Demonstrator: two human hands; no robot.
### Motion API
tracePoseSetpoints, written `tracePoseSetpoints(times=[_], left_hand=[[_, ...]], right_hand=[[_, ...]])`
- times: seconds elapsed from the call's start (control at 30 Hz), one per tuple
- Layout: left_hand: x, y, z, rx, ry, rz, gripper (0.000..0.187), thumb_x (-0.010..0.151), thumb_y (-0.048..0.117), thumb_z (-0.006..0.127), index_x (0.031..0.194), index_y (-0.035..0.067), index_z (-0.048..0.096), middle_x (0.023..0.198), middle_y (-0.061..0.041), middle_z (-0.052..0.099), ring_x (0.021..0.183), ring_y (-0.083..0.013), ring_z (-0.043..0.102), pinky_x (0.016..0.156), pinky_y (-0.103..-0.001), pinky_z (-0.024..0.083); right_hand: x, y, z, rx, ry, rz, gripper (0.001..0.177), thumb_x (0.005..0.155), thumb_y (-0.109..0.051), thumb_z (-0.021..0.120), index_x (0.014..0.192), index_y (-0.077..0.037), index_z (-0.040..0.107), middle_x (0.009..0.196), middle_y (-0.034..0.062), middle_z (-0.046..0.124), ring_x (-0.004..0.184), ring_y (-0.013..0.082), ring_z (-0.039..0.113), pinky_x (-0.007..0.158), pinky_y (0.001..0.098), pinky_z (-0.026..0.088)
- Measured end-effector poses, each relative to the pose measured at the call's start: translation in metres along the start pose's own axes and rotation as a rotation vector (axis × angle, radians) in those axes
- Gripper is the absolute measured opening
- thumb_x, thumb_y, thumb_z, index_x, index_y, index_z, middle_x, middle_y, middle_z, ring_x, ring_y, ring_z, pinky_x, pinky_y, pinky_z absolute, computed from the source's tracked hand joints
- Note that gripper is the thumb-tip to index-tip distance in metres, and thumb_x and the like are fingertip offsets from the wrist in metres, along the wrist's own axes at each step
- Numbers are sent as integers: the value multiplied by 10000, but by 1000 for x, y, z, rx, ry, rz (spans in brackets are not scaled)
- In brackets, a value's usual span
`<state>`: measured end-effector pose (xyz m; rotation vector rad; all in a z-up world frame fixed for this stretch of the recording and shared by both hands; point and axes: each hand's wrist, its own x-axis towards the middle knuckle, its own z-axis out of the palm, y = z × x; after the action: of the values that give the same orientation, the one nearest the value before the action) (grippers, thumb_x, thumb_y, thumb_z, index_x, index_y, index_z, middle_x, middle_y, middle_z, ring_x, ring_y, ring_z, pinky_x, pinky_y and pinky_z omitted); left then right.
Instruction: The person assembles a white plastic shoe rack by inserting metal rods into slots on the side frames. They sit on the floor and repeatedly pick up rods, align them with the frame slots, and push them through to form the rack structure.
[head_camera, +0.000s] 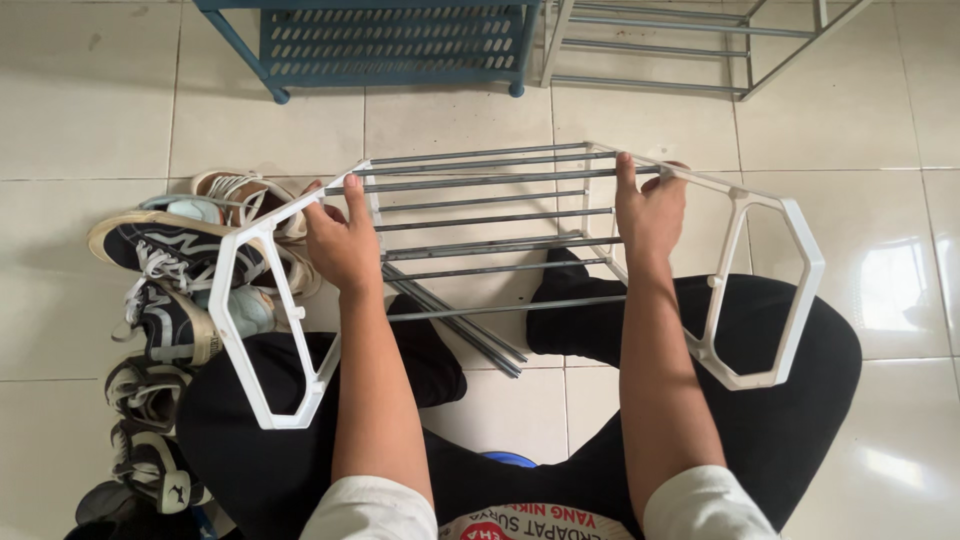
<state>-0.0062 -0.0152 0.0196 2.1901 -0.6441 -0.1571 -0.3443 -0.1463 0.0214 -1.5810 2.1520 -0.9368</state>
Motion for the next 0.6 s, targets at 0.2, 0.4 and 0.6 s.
tracePoseSetpoints(times=[0.2, 0.4, 0.6], left_hand=[[0, 1, -3, -10, 7, 38, 642, 969, 592, 638, 1320, 55, 613, 795, -28, 623, 721, -204, 647, 657, -384, 513], [-4, 4, -3, 11, -6, 119, 854, 853, 681, 746, 1364, 29, 542, 945, -86, 644, 848, -250, 678, 737, -410, 538], [-5, 7, -9, 20, -108, 54, 1030, 767, 733, 802, 1399, -12, 476, 982, -105, 628, 900, -277, 673, 783, -427, 544]], right_hand=[[12, -1, -3, -76, -37, 52, 682, 948, -650, 697, 1018, 27, 726, 898, 202, 727, 812, 333, 699, 753, 478, 545], [17, -3, 0, 48, -43, 160, 479, 898, -397, 641, 734, 50, 693, 677, 207, 672, 643, 374, 636, 716, 478, 518], [10, -13, -2, 104, 17, 200, 438, 864, -366, 622, 702, 39, 663, 651, 193, 657, 600, 337, 613, 677, 481, 505]])
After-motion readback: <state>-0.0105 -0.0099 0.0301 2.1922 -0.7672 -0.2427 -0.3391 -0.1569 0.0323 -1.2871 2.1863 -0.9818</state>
